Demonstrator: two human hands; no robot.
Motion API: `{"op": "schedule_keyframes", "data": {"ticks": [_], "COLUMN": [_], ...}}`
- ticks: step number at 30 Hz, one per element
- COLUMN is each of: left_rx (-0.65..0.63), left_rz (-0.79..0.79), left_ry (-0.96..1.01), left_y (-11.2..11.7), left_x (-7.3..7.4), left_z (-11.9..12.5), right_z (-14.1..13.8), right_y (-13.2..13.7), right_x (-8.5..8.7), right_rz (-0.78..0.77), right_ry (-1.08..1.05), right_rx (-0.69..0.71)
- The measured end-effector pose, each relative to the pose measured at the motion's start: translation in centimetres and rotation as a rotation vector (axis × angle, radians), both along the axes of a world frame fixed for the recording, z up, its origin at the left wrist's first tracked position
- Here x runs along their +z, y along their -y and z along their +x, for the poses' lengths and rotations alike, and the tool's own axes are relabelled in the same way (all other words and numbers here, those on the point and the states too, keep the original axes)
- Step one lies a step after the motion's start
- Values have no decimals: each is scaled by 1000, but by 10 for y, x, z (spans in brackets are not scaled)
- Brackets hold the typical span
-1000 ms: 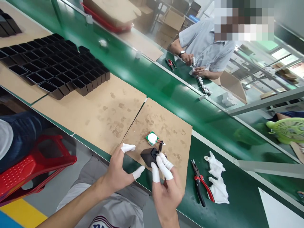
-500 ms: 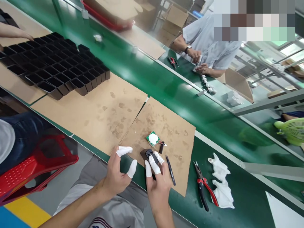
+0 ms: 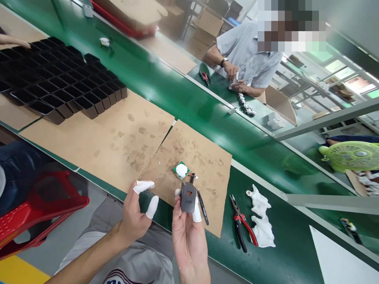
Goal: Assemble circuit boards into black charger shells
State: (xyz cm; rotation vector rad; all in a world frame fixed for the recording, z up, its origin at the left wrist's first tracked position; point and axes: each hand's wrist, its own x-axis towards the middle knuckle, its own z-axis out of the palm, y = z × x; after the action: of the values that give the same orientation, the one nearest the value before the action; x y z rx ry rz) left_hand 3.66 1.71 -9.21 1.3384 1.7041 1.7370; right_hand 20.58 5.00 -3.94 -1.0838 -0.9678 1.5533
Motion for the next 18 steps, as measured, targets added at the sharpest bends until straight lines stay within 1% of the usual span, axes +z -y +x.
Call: {"op": "schedule_keyframes", "data": {"ticks": [2,3,6,7,8,9,11,13,14,18], "left_rx": [-3,-5,2,4,7,8,8,7,6,-40], "left_rz": [4,5,9,10,12,13,15,17,17,-10], "left_ry": [-2,-3,-8,-13,-19,-27,-47,-69,-82,-151], "left_y": [0,0,0,-1,-1,-1,-1,-1,-1,-6], "left_x": [0,1,1,1,1,1,2,3,4,12], "left_z": [0,0,0,0,0,0,0,-2,-2,-4], "right_z": [-4,-7,-12,-12,-11,-10,-8,-8,-8,-12], "right_y": [2,3,7,7,6,5,1,-3,-5,-6], "right_x": [0,0,-5,-7,-8,-9,-9,-8,-7,-5], "right_rz": [57,117,372,449,510,554,618,659,670,686], "right_ry": [80,168,513,599,657,688,740,797,819,847], "right_rx": [6,-23,-199,-254,-277,-268,-194,-118,-103,-136]}}
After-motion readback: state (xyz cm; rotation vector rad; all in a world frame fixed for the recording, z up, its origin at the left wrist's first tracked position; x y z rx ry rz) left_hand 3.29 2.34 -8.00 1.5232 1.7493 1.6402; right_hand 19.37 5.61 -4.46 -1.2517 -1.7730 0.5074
